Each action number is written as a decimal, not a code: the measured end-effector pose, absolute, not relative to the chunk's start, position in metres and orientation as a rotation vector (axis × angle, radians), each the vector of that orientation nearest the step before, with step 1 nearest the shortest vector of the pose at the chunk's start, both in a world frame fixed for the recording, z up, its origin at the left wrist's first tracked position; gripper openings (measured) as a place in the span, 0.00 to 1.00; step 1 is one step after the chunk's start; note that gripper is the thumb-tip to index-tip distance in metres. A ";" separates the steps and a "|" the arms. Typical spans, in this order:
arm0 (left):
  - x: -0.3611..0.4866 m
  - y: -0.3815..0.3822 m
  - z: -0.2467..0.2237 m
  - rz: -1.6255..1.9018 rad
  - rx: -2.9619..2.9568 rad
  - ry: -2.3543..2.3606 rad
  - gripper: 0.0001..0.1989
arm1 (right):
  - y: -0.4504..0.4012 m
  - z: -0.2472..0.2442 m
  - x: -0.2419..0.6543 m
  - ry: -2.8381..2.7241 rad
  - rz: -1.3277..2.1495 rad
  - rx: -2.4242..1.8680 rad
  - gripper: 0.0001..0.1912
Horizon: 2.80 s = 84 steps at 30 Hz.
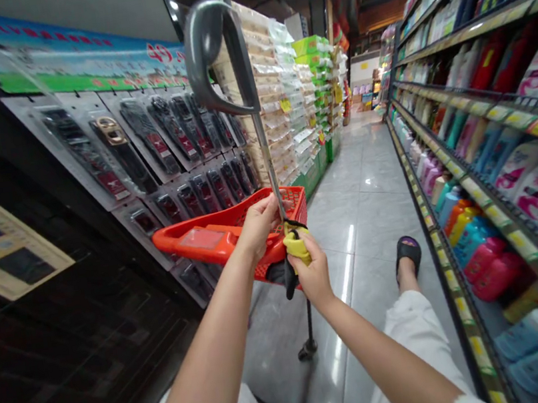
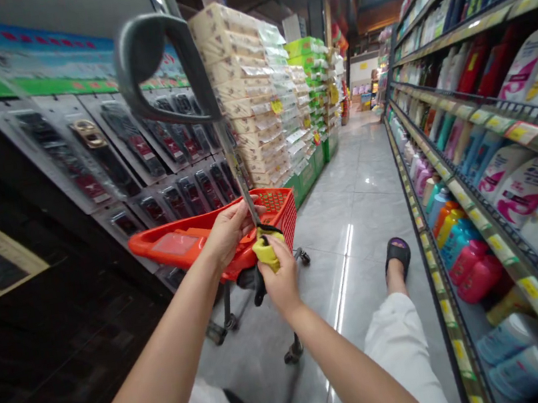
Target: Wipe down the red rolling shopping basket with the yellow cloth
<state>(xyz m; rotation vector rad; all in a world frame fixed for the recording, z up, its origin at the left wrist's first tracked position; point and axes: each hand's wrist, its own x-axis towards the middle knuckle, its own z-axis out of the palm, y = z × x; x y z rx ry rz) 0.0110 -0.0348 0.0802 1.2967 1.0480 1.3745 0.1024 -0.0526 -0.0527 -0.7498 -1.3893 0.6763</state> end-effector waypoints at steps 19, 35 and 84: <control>-0.168 -0.076 0.086 0.743 1.800 2.738 0.25 | -0.033 0.032 0.144 -2.135 0.491 -0.729 0.26; -0.098 -0.089 0.079 0.669 1.880 2.811 0.29 | -0.034 0.036 0.173 -2.021 0.375 -0.947 0.21; -0.038 -0.076 0.107 0.759 1.620 1.727 0.49 | -0.024 0.010 0.123 -1.424 0.163 -1.320 0.23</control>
